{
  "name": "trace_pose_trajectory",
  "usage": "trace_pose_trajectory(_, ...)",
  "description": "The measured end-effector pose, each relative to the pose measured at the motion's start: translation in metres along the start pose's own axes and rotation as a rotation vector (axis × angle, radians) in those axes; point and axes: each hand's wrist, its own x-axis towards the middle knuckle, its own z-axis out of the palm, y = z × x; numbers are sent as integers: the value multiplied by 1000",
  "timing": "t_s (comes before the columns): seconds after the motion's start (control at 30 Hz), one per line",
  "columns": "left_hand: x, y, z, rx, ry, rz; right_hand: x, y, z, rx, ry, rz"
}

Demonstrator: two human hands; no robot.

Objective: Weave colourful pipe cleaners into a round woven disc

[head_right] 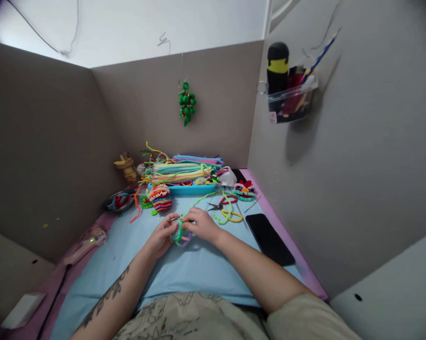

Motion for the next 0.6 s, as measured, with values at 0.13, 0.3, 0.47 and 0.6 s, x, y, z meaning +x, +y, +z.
trace_pose_trajectory(0.13, 0, -1, -1, 21, -5, 14, 1, 3, 1, 59, -36, 108)
trace_pose_trajectory(0.3, -1, 1, 1, 100, 8, 37, 2, 5, 4, 124, -115, 183)
trace_pose_trajectory(0.47, -1, 1, 3, 99, 9, 39, 3, 8, 3, 186, -77, 204)
trace_pose_trajectory(0.6, 3, 0, -2, 60, 58, 61, 5, 10, -1, 198, -5, 196)
